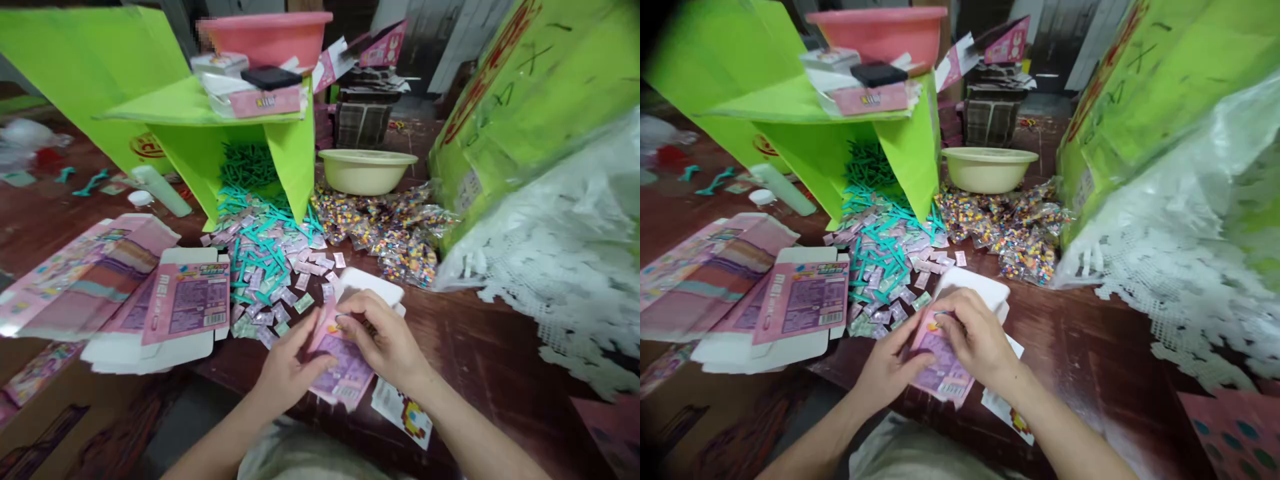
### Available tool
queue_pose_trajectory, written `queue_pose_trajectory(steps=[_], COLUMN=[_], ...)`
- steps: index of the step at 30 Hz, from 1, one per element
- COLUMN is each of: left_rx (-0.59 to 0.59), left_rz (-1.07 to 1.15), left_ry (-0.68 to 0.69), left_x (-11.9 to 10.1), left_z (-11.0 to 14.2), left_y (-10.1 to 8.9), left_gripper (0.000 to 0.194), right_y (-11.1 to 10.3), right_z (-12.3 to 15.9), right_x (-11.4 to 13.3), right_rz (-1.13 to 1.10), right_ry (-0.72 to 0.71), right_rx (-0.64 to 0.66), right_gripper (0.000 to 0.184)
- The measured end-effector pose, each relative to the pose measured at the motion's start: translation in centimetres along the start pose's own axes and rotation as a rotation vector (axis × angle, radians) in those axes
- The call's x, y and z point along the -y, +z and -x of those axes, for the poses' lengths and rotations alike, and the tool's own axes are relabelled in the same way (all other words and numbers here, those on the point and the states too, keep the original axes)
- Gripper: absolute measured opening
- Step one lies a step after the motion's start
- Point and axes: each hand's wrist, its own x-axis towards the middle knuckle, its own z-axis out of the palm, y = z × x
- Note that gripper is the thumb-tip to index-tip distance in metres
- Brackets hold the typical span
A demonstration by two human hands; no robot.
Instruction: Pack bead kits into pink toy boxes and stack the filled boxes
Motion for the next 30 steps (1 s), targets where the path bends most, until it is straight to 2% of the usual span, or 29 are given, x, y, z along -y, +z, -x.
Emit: queue_pose_trajectory(steps=[2,3,4,6,7,9,10,11,12,14,16,17,19,21,22,24,26,27,30], left_rx=[0.185,0.220,0.222,0.199,0.197,0.260,0.312,0.372,0.433,0.488,0.416,0.348,0.193,0.101,0.099,0.161,0.224,0.231,0.192], left_rz=[0.013,0.046,0.098,0.253,0.344,0.484,0.517,0.523,0.508,0.448,0.336,0.270,0.201,0.244,0.272,0.262,0.210,0.197,0.239], left_ry=[-0.051,-0.090,-0.137,-0.215,-0.230,-0.216,-0.203,-0.200,-0.211,-0.231,-0.176,-0.131,-0.066,-0.075,-0.088,-0.094,-0.115,-0.146,-0.280], left_x=[0.3,0.5,0.8,1.8,2.5,3.8,4.4,4.8,5.0,4.9,4.4,4.0,3.3,2.6,2.3,1.7,1.0,0.7,-0.1], left_z=[-0.3,-0.5,-0.7,-1.1,-1.3,-1.4,-1.5,-1.6,-1.7,-2.1,-2.7,-3.0,-3.5,-3.7,-3.7,-3.8,-4.1,-4.3,-5.0], left_y=[0.8,1.1,1.2,1.3,1.3,1.1,1.0,0.9,0.8,0.7,0.7,0.8,1.1,1.3,1.4,1.3,1.3,1.3,1.5], left_gripper=[0.030,0.028,0.028,0.034,0.048,0.091,0.107,0.113,0.108,0.070,0.031,0.025,0.023,0.024,0.029,0.028,0.022,0.022,0.022], right_y=[-0.8,-1.2,-1.5,-1.9,-2.0,-2.1,-2.1,-2.1,-2.2,-2.6,-3.1,-3.3,-3.3,-3.2,-3.1,-3.1,-3.2,-3.2,-2.8], right_z=[1.2,1.9,2.9,5.1,6.3,8.8,9.8,10.7,11.3,11.9,11.9,11.7,11.5,11.3,11.2,10.8,10.0,9.6,8.3], right_x=[0.0,-0.2,-0.7,-2.0,-2.8,-4.5,-5.1,-5.6,-5.9,-6.1,-6.0,-5.9,-5.8,-5.8,-5.8,-5.7,-5.5,-5.3,-4.9], right_rz=[-0.052,-0.011,0.063,0.210,0.228,0.076,-0.058,-0.190,-0.296,-0.399,-0.374,-0.335,-0.246,-0.210,-0.218,-0.273,-0.324,-0.340,-0.378], right_ry=[-0.039,-0.049,-0.031,0.104,0.206,0.417,0.501,0.563,0.601,0.616,0.568,0.530,0.460,0.414,0.398,0.387,0.443,0.505,0.727], right_rx=[0.025,0.005,-0.045,-0.170,-0.197,-0.146,-0.091,-0.038,0.008,0.083,0.122,0.105,0.007,-0.085,-0.090,-0.036,0.025,0.024,-0.079], right_gripper=[0.019,0.022,0.026,0.041,0.052,0.063,0.062,0.056,0.048,0.032,0.021,0.020,0.027,0.045,0.049,0.041,0.022,0.018,0.020])
